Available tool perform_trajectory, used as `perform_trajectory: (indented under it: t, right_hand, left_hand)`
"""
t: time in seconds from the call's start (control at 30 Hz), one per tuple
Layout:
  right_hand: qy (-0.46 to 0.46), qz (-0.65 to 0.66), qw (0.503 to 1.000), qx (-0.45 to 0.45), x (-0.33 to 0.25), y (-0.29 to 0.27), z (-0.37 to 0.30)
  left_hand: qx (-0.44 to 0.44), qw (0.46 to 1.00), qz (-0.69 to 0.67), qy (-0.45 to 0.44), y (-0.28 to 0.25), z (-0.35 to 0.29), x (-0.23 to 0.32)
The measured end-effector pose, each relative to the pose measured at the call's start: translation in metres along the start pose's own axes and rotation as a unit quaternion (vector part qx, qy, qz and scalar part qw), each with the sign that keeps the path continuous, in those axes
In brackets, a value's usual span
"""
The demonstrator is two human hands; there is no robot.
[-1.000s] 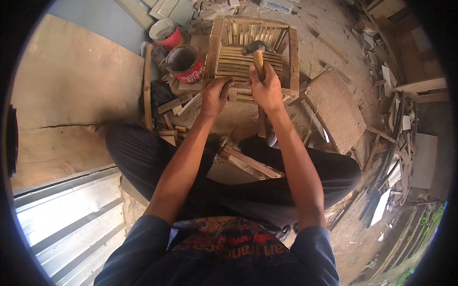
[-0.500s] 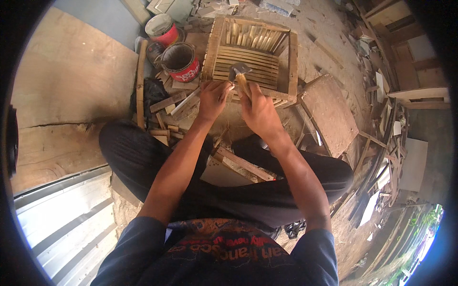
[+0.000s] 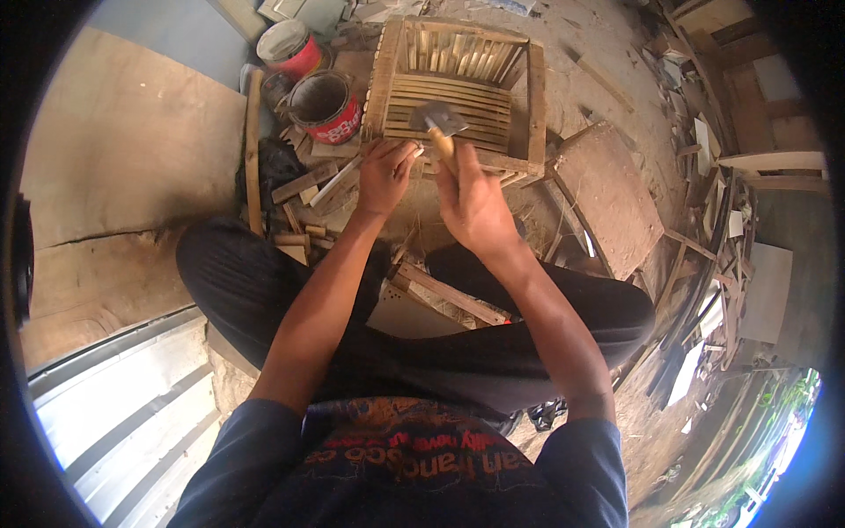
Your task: The person assembles a wooden crate by inserting slats into a frame and securing them with nails using a hammer. The person retrieves nails from a black plastic bag and repeatedly hammers them into the crate.
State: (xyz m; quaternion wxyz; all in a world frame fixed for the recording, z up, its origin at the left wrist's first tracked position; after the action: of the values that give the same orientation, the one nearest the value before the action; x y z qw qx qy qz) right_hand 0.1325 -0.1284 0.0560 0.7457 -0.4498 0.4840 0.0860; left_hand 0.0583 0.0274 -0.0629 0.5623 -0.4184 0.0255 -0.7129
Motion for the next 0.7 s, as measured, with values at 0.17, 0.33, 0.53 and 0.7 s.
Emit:
perform_trajectory:
  t: [0.17, 0.33, 0.53, 0.7]
  right_hand:
    - [0.035, -0.013, 0.999, -0.015, -0.007, -0.005, 0.003]
    - [-0.052, -0.073, 0.995, -0.053, 0.005, 0.000, 0.003]
    - [-0.011, -0.012, 1.000, 0.006, -0.009, -0.008, -0.002]
    - [-0.011, -0.026, 0.999, -0.016, -0.002, -0.007, 0.001]
  left_hand:
    - [-0.010, 1.000, -0.010, -0.001, -0.001, -0.001, -0.002]
    - [-0.017, 0.999, -0.031, -0.015, -0.003, 0.000, 0.000]
    - [-0.012, 1.000, -0.016, -0.010, 0.001, -0.005, -0.005]
    - [-0.021, 1.000, -0.009, 0.000, 0.000, -0.003, -0.003]
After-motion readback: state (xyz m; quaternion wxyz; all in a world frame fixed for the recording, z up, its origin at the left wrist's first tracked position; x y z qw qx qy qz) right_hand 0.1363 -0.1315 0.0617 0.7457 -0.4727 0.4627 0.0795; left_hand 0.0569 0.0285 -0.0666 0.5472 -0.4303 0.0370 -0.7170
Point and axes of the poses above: each hand's wrist, its own z-axis towards the middle knuckle, its own y-axis out of the palm, x = y × z, the point moved 2 cm from there along z, towards the middle knuckle, and after that the axes turned 3 degrees about y, right-handed, at the moved point
